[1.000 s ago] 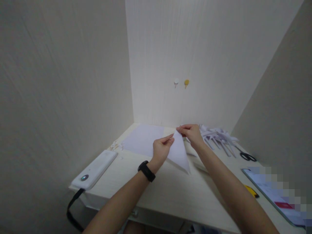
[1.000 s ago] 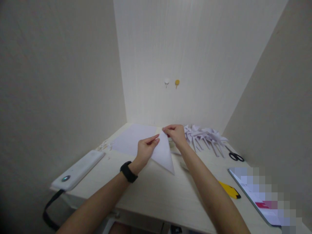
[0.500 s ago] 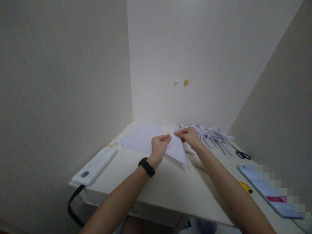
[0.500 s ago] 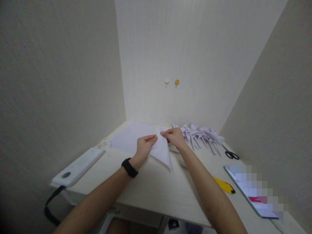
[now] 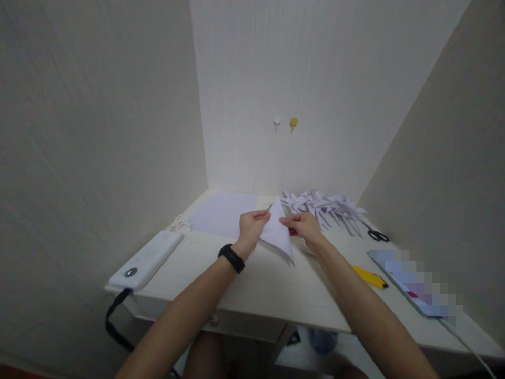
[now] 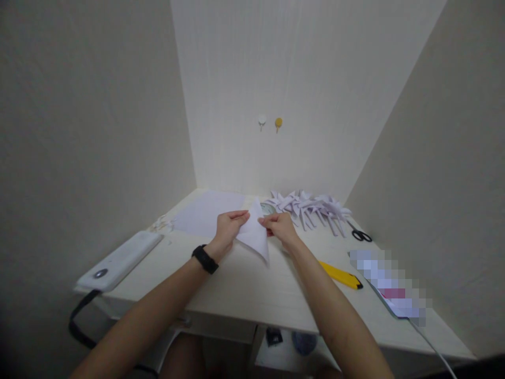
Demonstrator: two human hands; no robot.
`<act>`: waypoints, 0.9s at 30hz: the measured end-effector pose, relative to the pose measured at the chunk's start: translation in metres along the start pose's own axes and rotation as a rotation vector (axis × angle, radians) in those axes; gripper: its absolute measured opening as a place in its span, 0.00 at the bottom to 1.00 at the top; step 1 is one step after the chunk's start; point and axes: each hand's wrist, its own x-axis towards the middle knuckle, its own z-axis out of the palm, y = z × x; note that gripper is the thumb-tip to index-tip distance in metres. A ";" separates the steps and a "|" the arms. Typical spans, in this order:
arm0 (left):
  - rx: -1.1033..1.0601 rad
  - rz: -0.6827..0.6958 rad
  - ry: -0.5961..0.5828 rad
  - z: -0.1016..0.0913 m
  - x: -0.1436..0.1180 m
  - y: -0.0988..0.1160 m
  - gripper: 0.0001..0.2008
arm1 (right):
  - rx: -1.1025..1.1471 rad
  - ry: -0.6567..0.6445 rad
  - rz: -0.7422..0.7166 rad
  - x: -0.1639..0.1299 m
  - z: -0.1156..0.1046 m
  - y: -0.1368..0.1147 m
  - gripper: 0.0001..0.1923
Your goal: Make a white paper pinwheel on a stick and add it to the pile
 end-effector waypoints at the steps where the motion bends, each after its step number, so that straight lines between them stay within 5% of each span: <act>1: -0.004 -0.004 0.002 0.000 0.000 0.000 0.07 | -0.001 0.011 -0.009 0.000 0.000 0.001 0.20; 27: -0.110 -0.060 0.028 -0.009 0.014 0.009 0.08 | -0.046 -0.065 0.066 -0.002 0.001 0.004 0.15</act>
